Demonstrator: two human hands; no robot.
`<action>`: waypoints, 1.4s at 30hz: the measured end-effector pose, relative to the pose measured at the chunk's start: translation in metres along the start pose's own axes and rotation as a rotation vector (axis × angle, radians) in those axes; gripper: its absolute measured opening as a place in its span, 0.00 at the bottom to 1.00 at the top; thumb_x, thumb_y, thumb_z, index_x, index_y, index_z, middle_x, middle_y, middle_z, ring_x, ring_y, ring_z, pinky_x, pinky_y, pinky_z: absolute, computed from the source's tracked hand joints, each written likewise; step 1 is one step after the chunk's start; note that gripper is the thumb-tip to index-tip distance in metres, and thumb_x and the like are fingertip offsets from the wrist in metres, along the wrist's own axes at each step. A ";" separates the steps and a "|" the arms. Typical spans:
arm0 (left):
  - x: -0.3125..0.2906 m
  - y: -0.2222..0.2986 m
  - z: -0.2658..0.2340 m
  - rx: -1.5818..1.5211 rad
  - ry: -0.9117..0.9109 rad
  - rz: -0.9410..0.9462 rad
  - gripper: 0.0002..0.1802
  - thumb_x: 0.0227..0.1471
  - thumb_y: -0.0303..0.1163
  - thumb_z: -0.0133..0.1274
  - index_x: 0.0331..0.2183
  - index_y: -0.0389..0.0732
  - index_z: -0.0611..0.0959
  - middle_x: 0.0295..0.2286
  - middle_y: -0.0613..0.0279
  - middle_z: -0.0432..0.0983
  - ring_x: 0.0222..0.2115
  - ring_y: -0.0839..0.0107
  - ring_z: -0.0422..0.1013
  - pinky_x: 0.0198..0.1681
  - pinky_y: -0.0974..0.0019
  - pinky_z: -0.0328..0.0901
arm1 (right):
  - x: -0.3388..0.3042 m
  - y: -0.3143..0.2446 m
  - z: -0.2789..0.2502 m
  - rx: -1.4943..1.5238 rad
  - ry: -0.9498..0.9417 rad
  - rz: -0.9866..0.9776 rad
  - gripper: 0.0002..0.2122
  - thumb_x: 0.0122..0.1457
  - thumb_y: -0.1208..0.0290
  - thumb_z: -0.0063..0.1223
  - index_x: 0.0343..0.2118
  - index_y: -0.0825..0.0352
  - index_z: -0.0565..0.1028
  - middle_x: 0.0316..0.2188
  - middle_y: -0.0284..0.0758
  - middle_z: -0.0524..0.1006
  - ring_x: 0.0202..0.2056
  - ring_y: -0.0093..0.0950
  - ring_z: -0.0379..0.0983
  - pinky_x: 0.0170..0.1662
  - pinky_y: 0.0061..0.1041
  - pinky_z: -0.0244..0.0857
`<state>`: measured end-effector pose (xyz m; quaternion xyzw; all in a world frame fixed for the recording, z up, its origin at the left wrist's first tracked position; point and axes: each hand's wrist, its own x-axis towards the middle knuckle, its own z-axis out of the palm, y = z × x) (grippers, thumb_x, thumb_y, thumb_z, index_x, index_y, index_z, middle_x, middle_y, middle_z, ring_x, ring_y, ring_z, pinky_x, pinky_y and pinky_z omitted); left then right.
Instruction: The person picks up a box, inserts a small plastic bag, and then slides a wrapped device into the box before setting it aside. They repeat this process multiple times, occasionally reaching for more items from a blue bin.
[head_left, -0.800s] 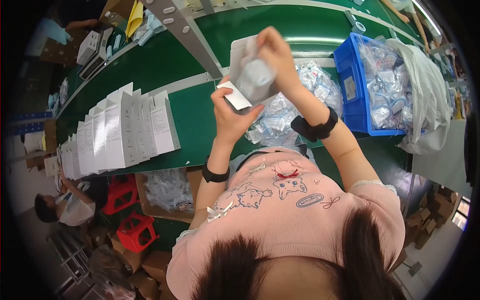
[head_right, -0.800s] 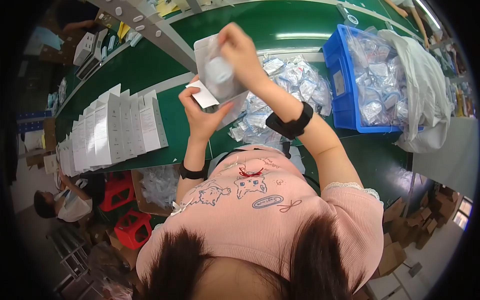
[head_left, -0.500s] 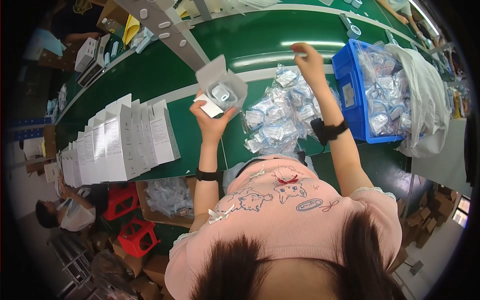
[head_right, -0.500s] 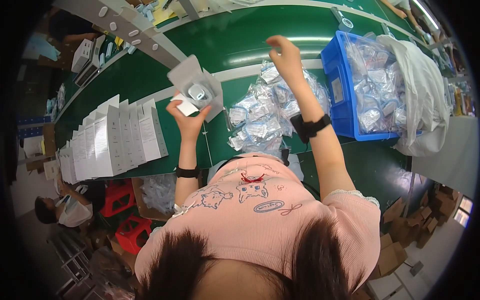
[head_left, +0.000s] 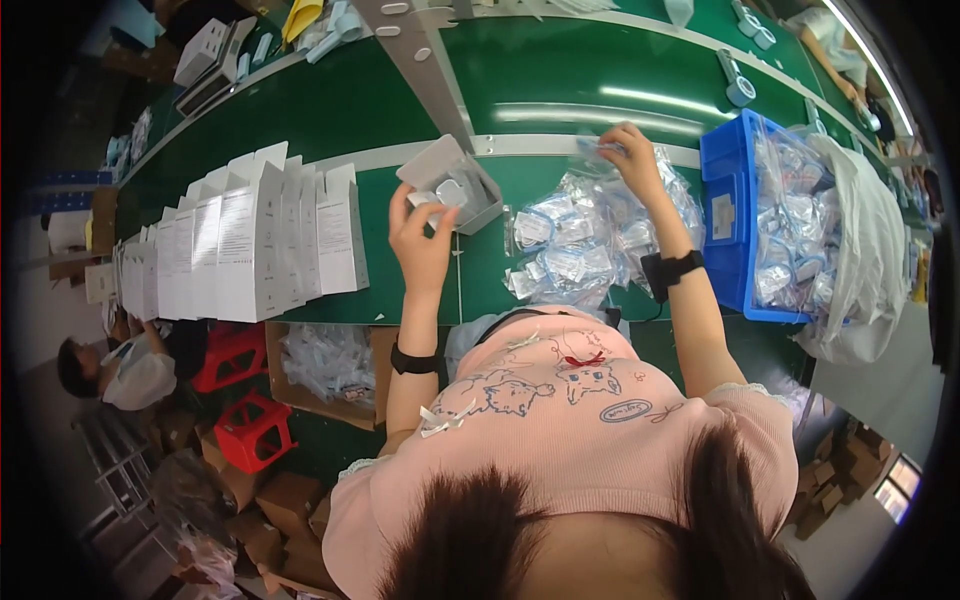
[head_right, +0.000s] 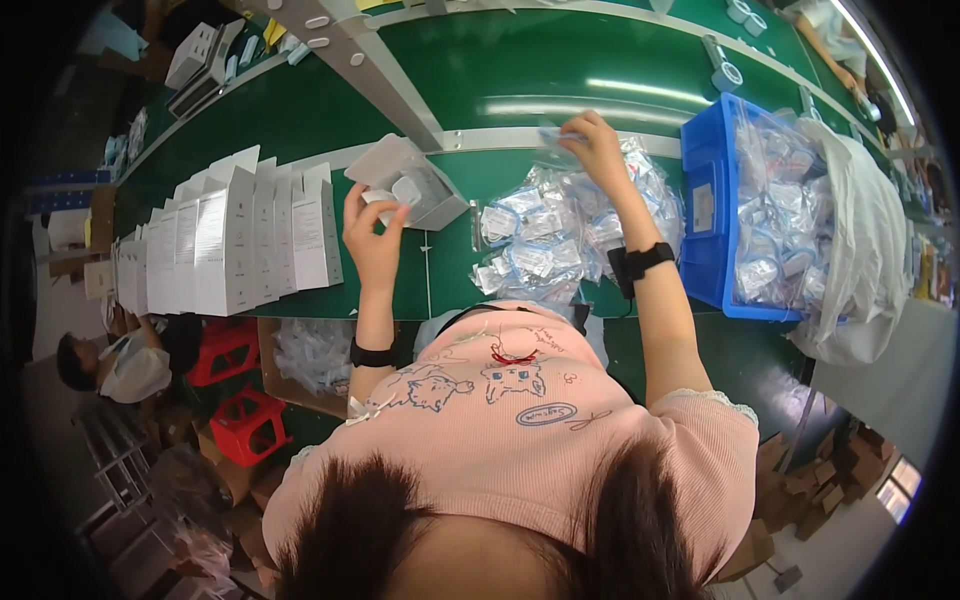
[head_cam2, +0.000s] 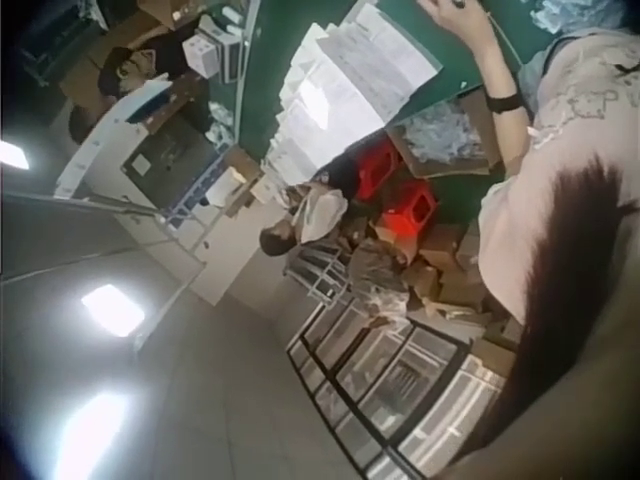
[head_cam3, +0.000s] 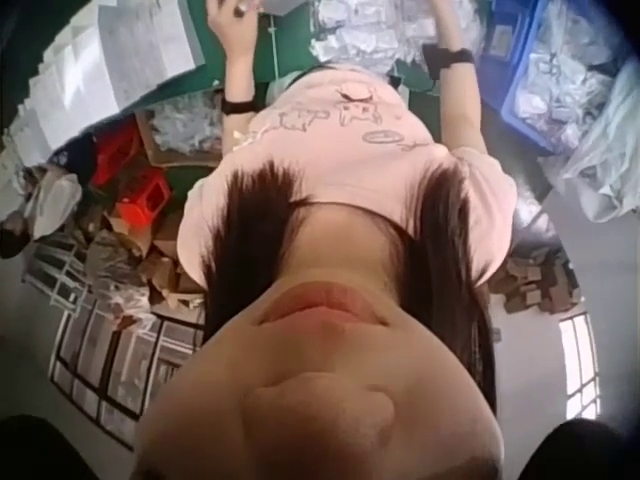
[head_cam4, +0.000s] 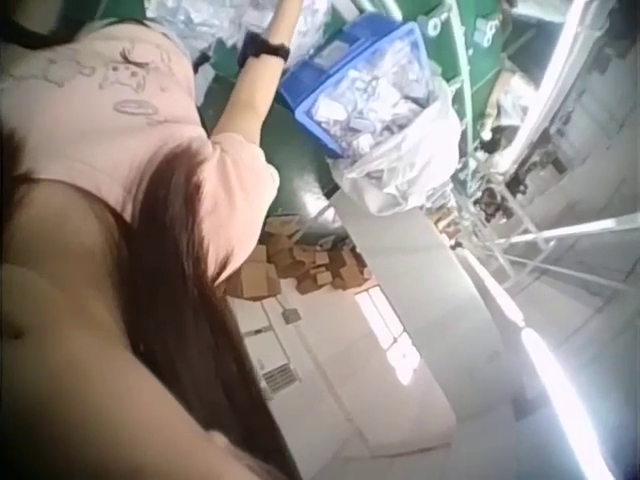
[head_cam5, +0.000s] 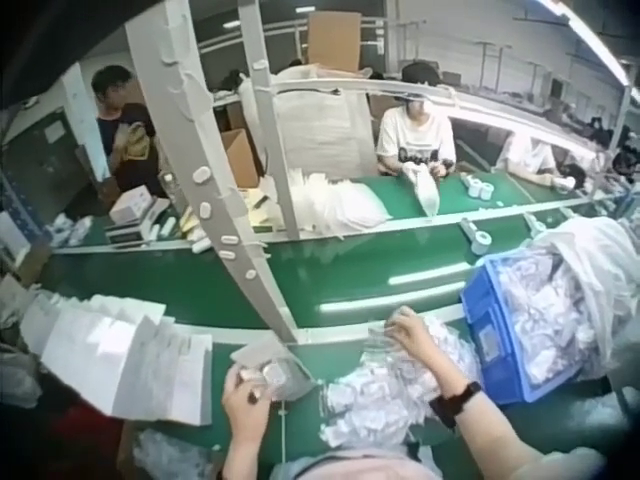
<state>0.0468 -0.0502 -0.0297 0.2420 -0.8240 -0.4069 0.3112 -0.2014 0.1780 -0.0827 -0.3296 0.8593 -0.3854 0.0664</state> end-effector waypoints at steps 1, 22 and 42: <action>0.003 0.004 -0.003 -0.040 0.011 -0.140 0.09 0.34 0.27 0.61 0.22 0.38 0.78 0.41 0.54 0.65 0.39 0.63 0.65 0.41 0.68 0.59 | -0.001 -0.034 -0.006 0.153 0.076 -0.138 0.08 0.39 0.79 0.56 0.26 0.68 0.73 0.28 0.37 0.71 0.32 0.32 0.68 0.34 0.25 0.62; 0.013 -0.031 -0.008 -0.304 -0.036 -0.153 0.05 0.40 0.18 0.53 0.25 0.34 0.75 0.35 0.60 0.69 0.36 0.72 0.65 0.41 0.72 0.59 | -0.024 -0.175 0.077 -0.427 -0.112 -0.961 0.08 0.39 0.66 0.48 0.11 0.60 0.72 0.19 0.27 0.71 0.32 0.27 0.64 0.38 0.25 0.55; 0.048 0.020 -0.161 1.336 0.026 -0.324 0.35 0.39 0.34 0.58 0.49 0.40 0.62 0.51 0.48 0.53 0.53 0.50 0.49 0.49 0.34 0.45 | -0.029 -0.153 0.072 -0.488 -0.158 -0.907 0.13 0.39 0.75 0.48 0.32 0.70 0.70 0.31 0.37 0.69 0.46 0.37 0.62 0.54 0.45 0.47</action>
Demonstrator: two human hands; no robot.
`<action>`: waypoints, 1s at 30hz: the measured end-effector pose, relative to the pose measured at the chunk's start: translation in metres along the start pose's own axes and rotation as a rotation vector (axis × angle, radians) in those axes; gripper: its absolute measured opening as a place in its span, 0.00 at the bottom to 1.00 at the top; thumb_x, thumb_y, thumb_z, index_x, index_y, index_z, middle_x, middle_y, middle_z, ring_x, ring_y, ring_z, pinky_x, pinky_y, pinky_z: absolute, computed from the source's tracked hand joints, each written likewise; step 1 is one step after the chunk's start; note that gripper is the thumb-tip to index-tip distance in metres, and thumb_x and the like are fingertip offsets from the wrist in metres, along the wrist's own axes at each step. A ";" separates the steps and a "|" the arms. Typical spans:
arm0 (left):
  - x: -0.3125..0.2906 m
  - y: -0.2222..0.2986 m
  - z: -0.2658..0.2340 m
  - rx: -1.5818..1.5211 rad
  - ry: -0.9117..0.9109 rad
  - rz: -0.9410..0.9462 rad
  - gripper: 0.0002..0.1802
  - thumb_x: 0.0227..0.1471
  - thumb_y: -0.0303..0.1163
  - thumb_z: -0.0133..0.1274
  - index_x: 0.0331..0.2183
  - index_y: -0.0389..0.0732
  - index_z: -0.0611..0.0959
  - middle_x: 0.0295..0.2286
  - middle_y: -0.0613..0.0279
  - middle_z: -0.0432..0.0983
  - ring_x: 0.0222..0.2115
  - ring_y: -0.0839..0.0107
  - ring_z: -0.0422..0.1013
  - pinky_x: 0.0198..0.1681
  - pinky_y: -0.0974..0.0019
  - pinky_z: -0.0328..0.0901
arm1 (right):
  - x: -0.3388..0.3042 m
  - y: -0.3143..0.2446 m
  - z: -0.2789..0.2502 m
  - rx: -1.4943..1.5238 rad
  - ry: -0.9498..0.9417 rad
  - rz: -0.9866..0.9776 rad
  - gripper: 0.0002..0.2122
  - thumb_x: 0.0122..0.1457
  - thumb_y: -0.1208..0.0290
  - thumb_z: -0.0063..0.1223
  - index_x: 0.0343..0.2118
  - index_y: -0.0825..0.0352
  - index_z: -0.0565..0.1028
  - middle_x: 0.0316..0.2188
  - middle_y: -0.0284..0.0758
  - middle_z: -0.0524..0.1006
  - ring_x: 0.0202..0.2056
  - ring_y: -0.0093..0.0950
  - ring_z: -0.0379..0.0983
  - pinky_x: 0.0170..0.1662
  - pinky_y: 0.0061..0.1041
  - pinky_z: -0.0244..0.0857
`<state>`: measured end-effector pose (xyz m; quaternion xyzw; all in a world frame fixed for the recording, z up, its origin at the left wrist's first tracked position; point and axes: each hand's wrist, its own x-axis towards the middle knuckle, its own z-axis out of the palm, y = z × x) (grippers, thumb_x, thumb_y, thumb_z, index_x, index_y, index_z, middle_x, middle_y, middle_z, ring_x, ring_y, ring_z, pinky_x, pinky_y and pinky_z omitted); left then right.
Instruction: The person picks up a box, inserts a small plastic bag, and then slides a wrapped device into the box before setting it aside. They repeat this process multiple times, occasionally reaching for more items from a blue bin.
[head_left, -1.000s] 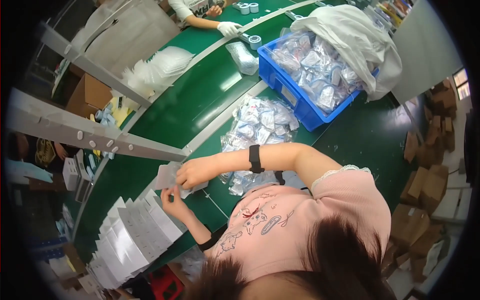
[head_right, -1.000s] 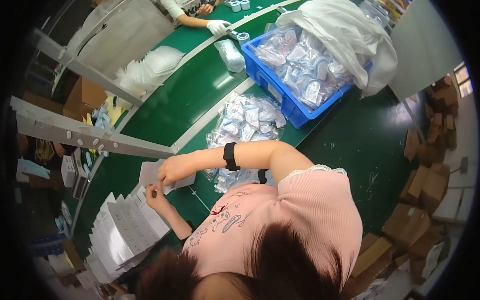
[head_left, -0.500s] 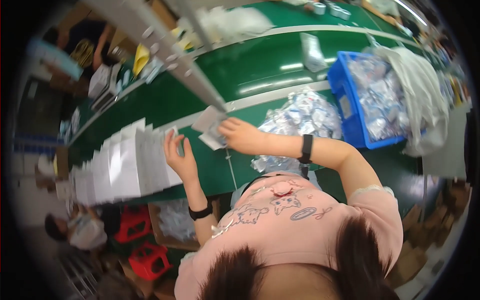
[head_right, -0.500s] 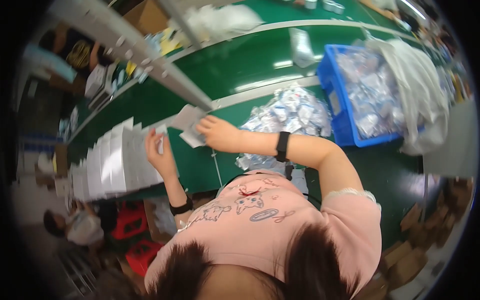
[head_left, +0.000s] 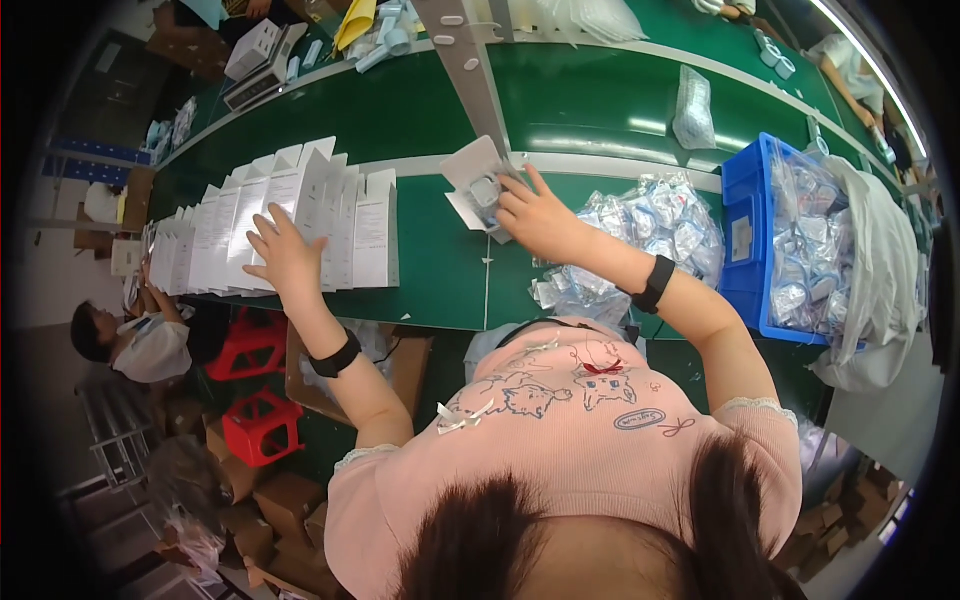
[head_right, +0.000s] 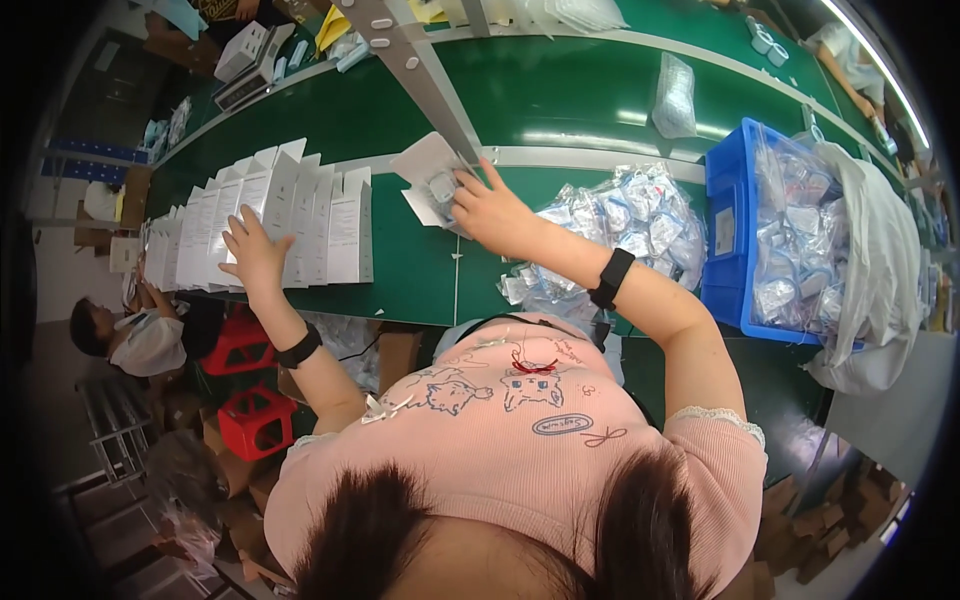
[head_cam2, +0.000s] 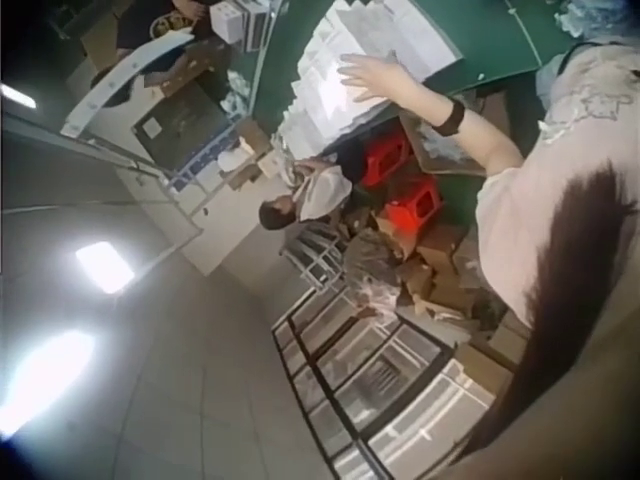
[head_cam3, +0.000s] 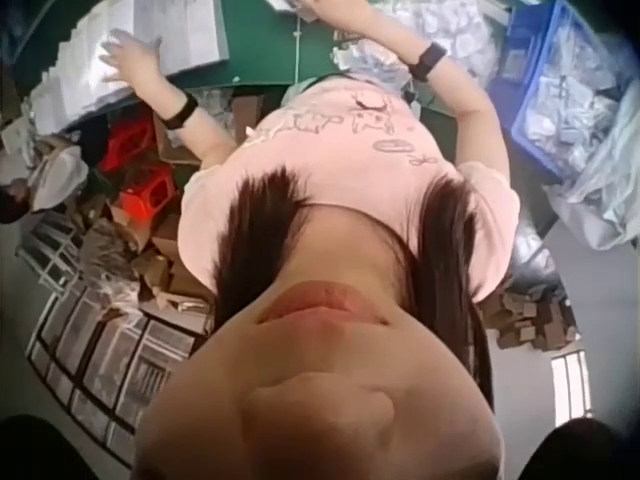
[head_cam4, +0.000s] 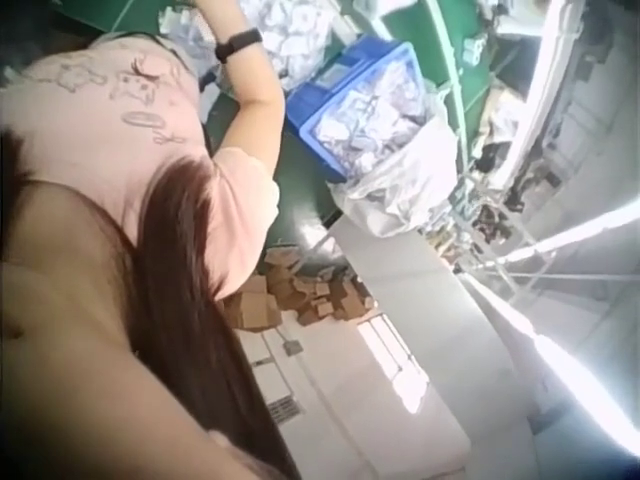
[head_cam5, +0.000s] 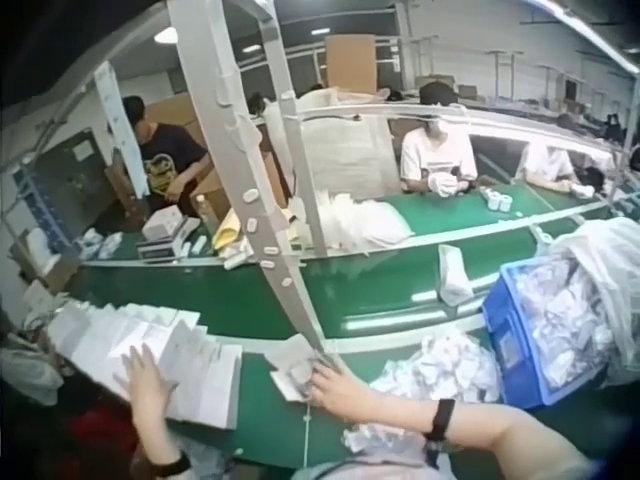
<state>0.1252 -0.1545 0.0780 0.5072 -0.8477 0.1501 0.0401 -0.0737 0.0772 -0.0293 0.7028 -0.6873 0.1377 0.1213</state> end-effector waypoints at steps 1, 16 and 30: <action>0.004 -0.003 0.007 0.000 -0.006 -0.002 0.35 0.39 0.34 0.58 0.49 0.40 0.62 0.51 0.48 0.53 0.53 0.50 0.49 0.49 0.34 0.45 | 0.000 0.002 0.000 0.064 0.016 -0.018 0.15 0.39 0.75 0.49 0.34 0.70 0.69 0.32 0.37 0.69 0.47 0.37 0.61 0.54 0.46 0.47; -0.043 0.021 -0.040 -0.743 0.333 0.051 0.40 0.30 0.34 0.62 0.48 0.39 0.65 0.45 0.51 0.60 0.46 0.55 0.56 0.50 0.55 0.52 | 0.012 -0.006 -0.019 -0.078 -0.150 0.119 0.18 0.40 0.61 0.55 0.34 0.68 0.74 0.32 0.33 0.69 0.49 0.35 0.58 0.55 0.57 0.37; -0.090 0.050 0.061 -1.128 -0.021 0.015 0.45 0.28 0.34 0.64 0.50 0.36 0.60 0.43 0.46 0.60 0.45 0.53 0.57 0.48 0.58 0.52 | -0.025 0.016 0.022 0.574 0.374 0.405 0.39 0.35 0.62 0.63 0.53 0.66 0.58 0.53 0.41 0.56 0.55 0.39 0.50 0.58 0.40 0.37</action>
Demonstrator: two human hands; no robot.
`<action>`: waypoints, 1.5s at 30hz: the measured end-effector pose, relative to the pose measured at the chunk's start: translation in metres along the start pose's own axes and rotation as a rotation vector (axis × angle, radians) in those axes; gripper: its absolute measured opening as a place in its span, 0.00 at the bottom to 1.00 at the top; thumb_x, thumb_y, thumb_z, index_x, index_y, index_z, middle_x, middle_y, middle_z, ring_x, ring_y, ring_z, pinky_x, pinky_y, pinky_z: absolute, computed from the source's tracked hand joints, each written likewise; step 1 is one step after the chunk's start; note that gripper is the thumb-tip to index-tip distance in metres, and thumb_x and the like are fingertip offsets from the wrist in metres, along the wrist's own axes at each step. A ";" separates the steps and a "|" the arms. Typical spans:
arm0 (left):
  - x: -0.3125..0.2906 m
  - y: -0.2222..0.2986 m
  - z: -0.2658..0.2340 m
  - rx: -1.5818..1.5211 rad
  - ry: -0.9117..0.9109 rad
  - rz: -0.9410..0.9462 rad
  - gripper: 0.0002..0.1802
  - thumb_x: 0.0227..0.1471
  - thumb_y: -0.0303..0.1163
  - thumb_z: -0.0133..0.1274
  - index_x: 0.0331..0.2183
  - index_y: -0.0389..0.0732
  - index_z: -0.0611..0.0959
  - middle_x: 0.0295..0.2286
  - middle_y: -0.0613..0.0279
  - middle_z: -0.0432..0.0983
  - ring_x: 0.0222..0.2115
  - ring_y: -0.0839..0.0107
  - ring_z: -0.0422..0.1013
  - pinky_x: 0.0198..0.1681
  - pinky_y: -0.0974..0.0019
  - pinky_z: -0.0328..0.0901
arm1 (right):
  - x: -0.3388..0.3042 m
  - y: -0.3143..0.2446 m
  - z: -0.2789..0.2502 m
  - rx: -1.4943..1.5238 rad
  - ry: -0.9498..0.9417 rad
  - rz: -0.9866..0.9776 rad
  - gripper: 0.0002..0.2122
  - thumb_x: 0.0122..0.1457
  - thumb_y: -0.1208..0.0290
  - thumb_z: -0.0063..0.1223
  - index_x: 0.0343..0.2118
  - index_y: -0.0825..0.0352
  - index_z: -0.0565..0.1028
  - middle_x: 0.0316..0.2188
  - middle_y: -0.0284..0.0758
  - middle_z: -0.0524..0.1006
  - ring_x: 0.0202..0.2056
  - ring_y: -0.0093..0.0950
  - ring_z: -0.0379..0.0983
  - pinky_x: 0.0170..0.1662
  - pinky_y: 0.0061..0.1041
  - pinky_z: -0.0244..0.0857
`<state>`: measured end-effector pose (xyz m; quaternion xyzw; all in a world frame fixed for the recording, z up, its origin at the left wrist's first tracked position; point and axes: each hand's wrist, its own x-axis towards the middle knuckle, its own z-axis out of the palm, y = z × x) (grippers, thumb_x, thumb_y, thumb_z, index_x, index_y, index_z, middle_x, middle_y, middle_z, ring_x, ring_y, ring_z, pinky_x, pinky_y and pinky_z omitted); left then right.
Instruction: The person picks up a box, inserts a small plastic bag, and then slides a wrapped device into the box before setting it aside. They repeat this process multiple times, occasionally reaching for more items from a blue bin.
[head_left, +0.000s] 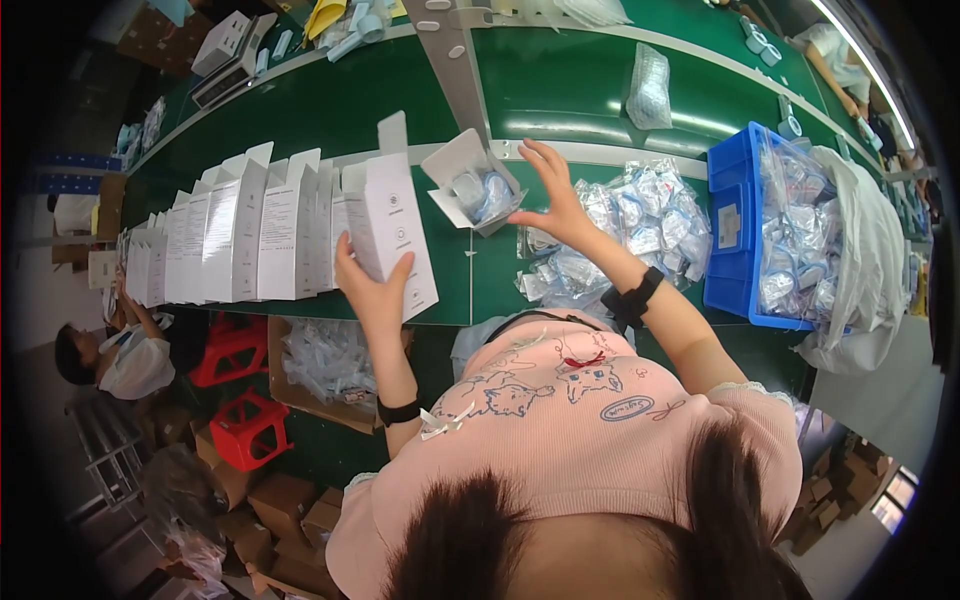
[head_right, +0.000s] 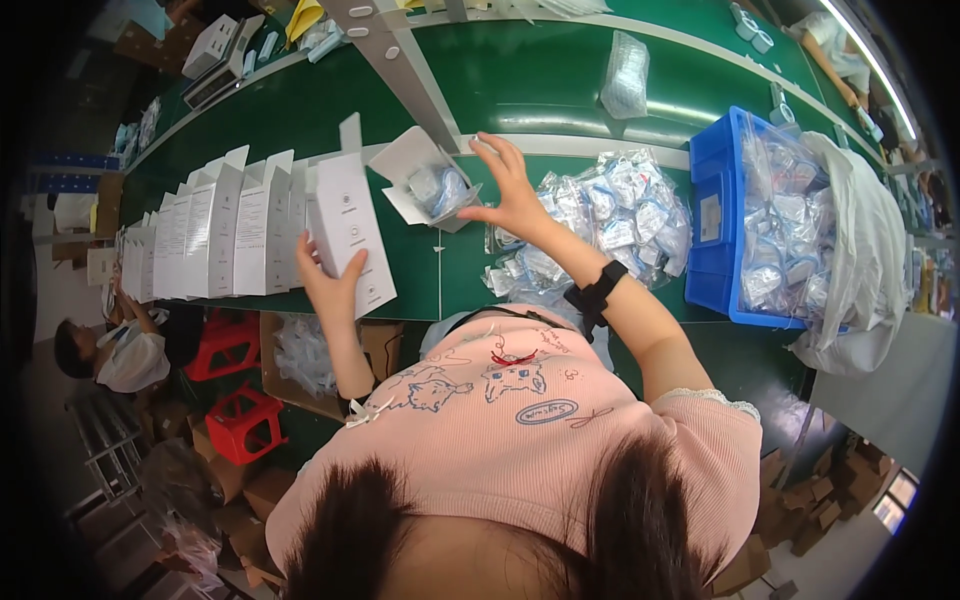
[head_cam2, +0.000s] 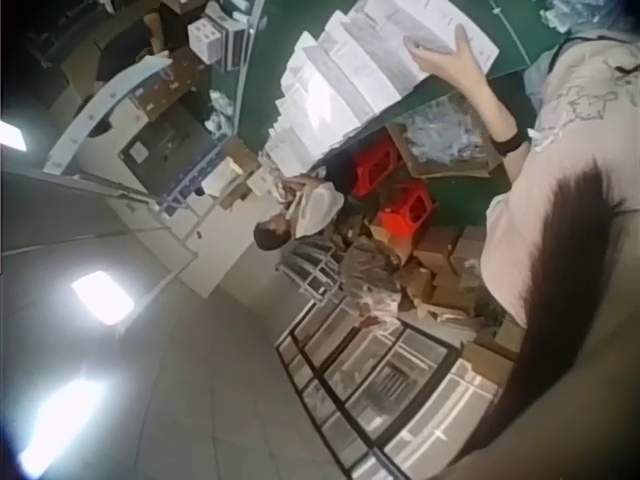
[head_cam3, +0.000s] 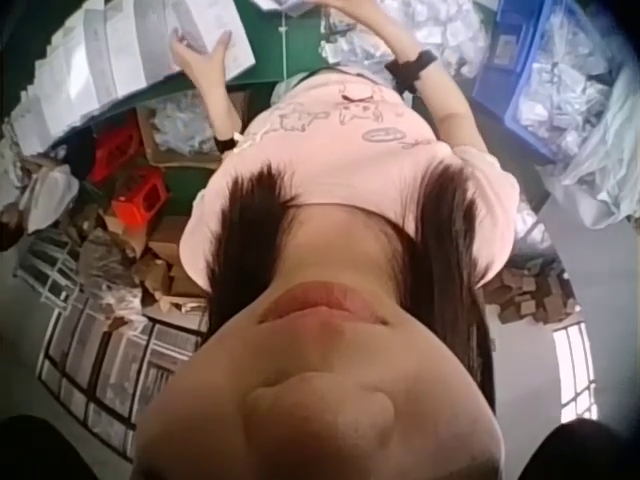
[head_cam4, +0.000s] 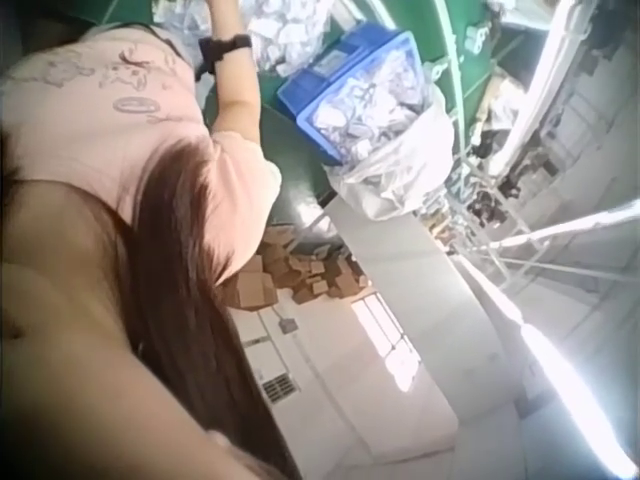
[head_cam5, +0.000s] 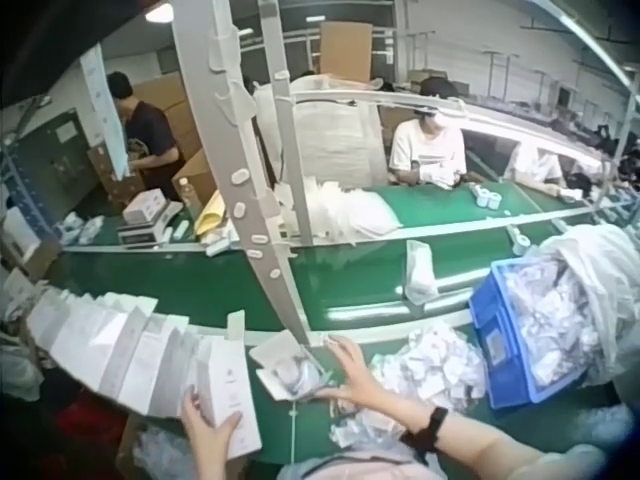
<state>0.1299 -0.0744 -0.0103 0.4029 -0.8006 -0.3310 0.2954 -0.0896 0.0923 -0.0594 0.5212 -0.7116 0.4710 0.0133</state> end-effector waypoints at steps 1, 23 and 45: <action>-0.002 -0.006 0.009 0.056 -0.012 -0.022 0.46 0.28 0.34 0.64 0.50 0.36 0.60 0.43 0.46 0.60 0.44 0.54 0.57 0.48 0.58 0.53 | -0.002 0.004 0.007 0.109 -0.045 0.063 0.41 0.34 0.63 0.64 0.54 0.66 0.55 0.53 0.41 0.56 0.56 0.39 0.49 0.59 0.37 0.38; -0.009 0.044 0.102 0.263 -0.013 0.606 0.04 0.38 0.30 0.56 0.21 0.44 0.76 0.40 0.65 0.62 0.43 0.60 0.53 0.45 0.54 0.43 | 0.002 0.036 0.054 0.501 -0.270 0.294 0.46 0.31 0.71 0.66 0.56 0.67 0.50 0.52 0.43 0.56 0.54 0.38 0.51 0.55 0.29 0.47; -0.006 0.084 0.112 0.519 -0.550 0.526 0.19 0.34 0.20 0.49 0.35 0.33 0.72 0.31 0.57 0.71 0.35 0.61 0.67 0.39 0.61 0.59 | -0.001 0.033 0.053 0.417 -0.163 0.279 0.38 0.37 0.74 0.60 0.54 0.67 0.53 0.50 0.44 0.59 0.52 0.38 0.56 0.52 0.30 0.53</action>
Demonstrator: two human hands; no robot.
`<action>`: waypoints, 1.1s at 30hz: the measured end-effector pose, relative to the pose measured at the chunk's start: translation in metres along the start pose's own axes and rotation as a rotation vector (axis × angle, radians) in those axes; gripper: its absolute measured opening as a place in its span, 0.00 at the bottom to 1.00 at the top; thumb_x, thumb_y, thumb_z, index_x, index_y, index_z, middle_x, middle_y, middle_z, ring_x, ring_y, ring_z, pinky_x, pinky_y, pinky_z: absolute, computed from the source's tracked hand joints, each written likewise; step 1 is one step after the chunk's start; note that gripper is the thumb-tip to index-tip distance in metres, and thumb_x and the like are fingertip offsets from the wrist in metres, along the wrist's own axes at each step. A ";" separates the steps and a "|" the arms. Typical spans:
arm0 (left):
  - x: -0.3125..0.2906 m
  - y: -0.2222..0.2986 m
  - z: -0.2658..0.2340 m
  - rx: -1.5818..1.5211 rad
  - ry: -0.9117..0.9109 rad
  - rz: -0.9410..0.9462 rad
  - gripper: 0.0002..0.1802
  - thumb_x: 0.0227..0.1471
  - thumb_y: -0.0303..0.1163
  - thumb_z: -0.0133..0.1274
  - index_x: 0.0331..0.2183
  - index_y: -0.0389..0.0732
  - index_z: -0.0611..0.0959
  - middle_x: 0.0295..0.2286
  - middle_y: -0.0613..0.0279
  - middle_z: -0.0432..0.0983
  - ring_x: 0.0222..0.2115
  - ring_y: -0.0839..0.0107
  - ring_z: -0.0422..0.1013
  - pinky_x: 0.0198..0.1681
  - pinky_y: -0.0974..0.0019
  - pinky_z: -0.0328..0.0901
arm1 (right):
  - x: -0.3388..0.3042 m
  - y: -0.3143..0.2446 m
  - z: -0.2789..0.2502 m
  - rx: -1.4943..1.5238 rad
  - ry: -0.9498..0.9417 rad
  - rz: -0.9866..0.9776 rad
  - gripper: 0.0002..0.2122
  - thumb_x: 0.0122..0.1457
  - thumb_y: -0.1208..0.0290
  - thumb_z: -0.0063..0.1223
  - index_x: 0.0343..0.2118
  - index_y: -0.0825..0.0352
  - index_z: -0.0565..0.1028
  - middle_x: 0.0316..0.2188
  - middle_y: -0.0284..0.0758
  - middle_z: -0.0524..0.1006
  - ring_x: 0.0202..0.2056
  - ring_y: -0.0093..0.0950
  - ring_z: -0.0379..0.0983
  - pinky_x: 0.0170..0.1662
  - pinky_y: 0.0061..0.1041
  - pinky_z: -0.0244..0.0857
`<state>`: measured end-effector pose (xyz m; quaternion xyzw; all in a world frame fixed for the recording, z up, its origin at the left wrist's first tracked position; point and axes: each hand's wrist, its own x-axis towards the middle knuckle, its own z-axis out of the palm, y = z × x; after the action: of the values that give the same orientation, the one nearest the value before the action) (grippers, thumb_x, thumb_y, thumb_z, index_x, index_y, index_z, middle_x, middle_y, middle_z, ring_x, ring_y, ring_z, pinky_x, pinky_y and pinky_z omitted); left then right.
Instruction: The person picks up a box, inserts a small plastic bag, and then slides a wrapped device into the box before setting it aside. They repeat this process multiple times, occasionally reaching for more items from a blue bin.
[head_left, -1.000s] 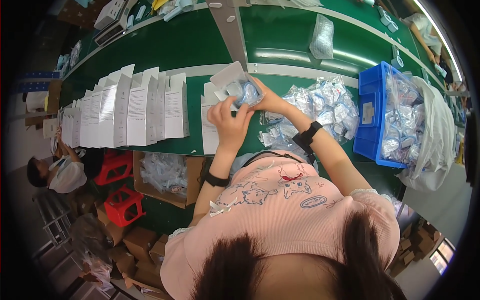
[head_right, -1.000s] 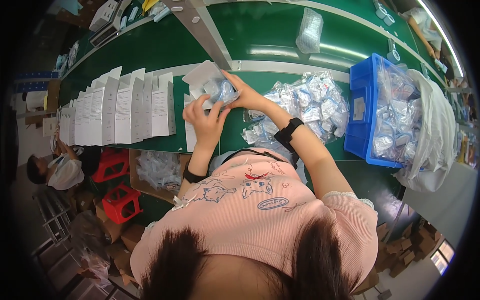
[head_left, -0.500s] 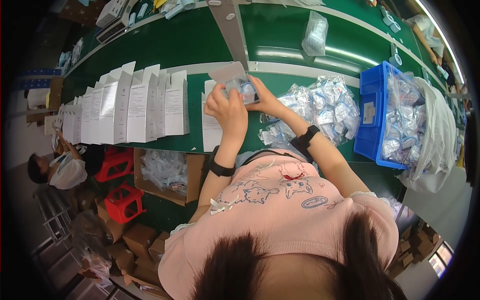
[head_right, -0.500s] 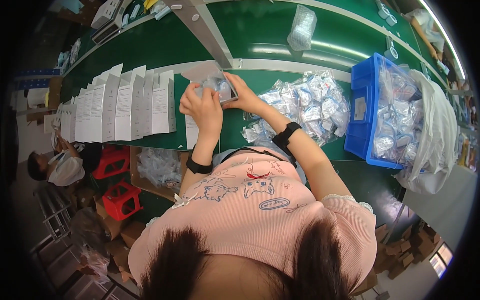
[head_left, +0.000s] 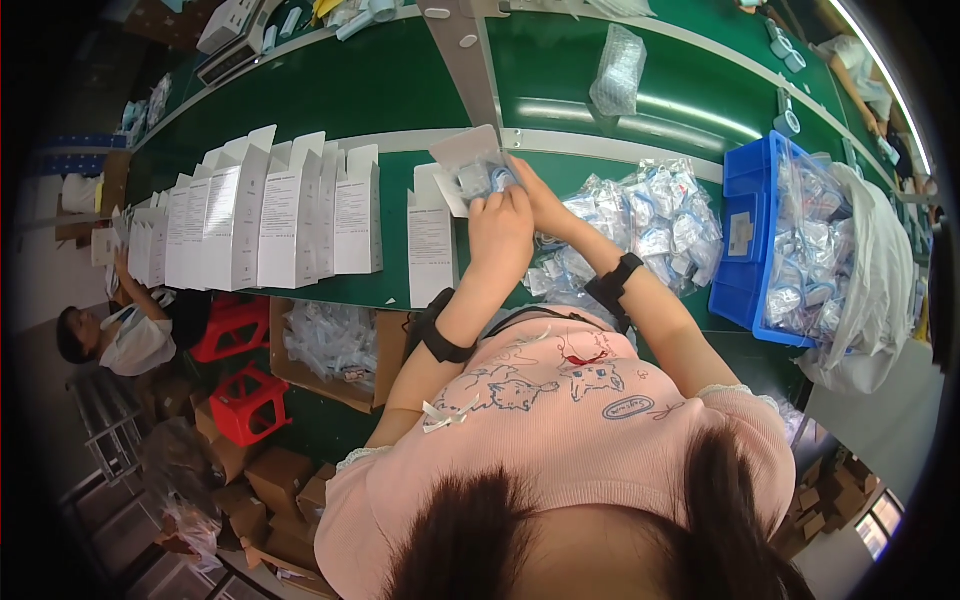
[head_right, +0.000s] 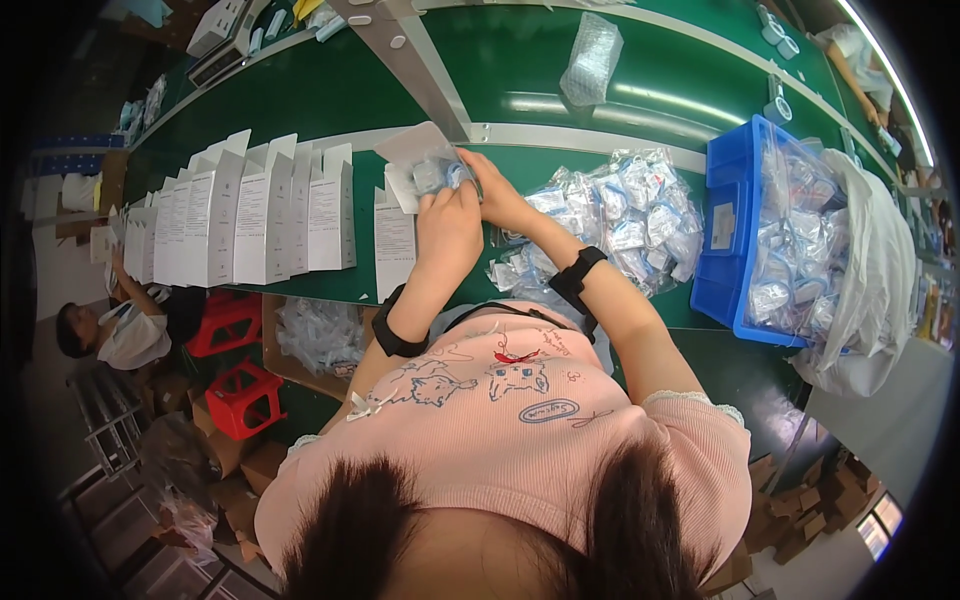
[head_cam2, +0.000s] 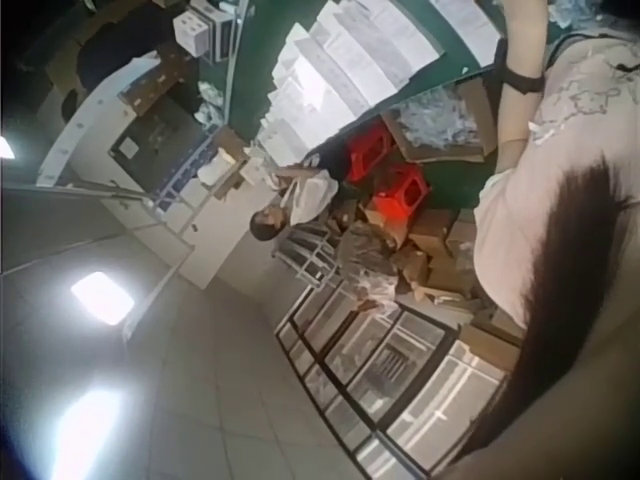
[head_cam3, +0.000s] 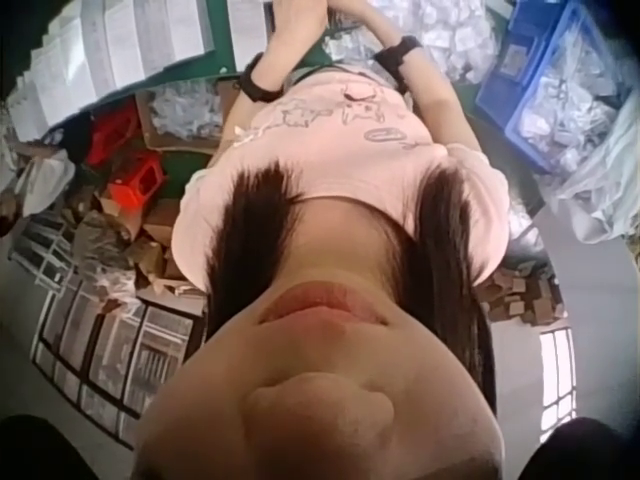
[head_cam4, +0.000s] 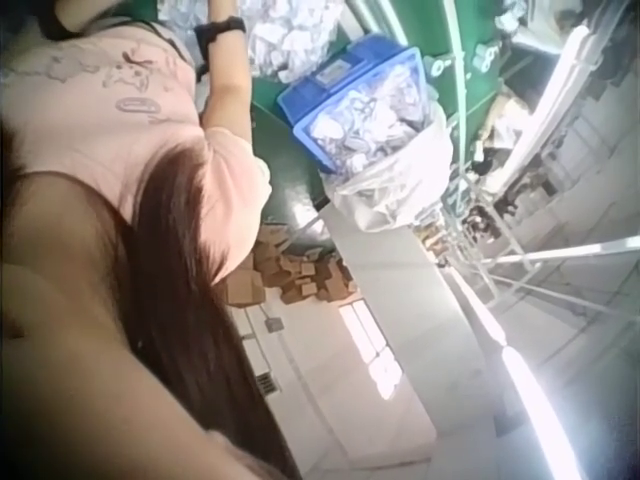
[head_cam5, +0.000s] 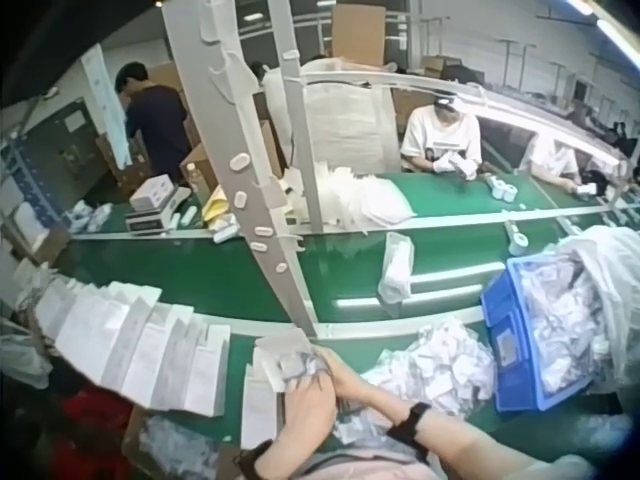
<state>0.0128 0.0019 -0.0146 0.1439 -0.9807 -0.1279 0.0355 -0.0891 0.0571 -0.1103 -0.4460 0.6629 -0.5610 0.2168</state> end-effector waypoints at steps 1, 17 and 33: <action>0.002 -0.001 -0.004 0.000 0.003 0.002 0.19 0.34 0.20 0.49 0.35 0.33 0.72 0.31 0.57 0.71 0.35 0.61 0.67 0.39 0.61 0.59 | 0.001 -0.002 -0.003 0.035 0.019 0.048 0.37 0.37 0.74 0.60 0.53 0.67 0.54 0.50 0.43 0.60 0.51 0.37 0.58 0.51 0.30 0.55; -0.036 -0.158 0.064 -0.503 -0.146 -0.643 0.41 0.36 0.33 0.60 0.51 0.37 0.59 0.47 0.47 0.59 0.48 0.54 0.56 0.50 0.59 0.54 | 0.229 0.071 -0.149 -0.038 0.859 -0.057 0.39 0.34 0.68 0.67 0.49 0.71 0.55 0.44 0.42 0.65 0.42 0.33 0.65 0.43 0.27 0.62; -0.019 -0.089 0.002 -0.683 0.057 -0.392 0.54 0.23 0.30 0.66 0.53 0.43 0.54 0.46 0.48 0.54 0.48 0.56 0.55 0.49 0.58 0.55 | 0.209 0.133 -0.187 -0.891 0.345 0.811 0.47 0.34 0.50 0.61 0.55 0.64 0.48 0.44 0.53 0.62 0.44 0.51 0.60 0.44 0.43 0.59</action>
<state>0.0549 -0.0744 -0.0404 0.3117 -0.8343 -0.4471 0.0835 -0.3884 -0.0179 -0.1385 -0.1096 0.9750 -0.1678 0.0955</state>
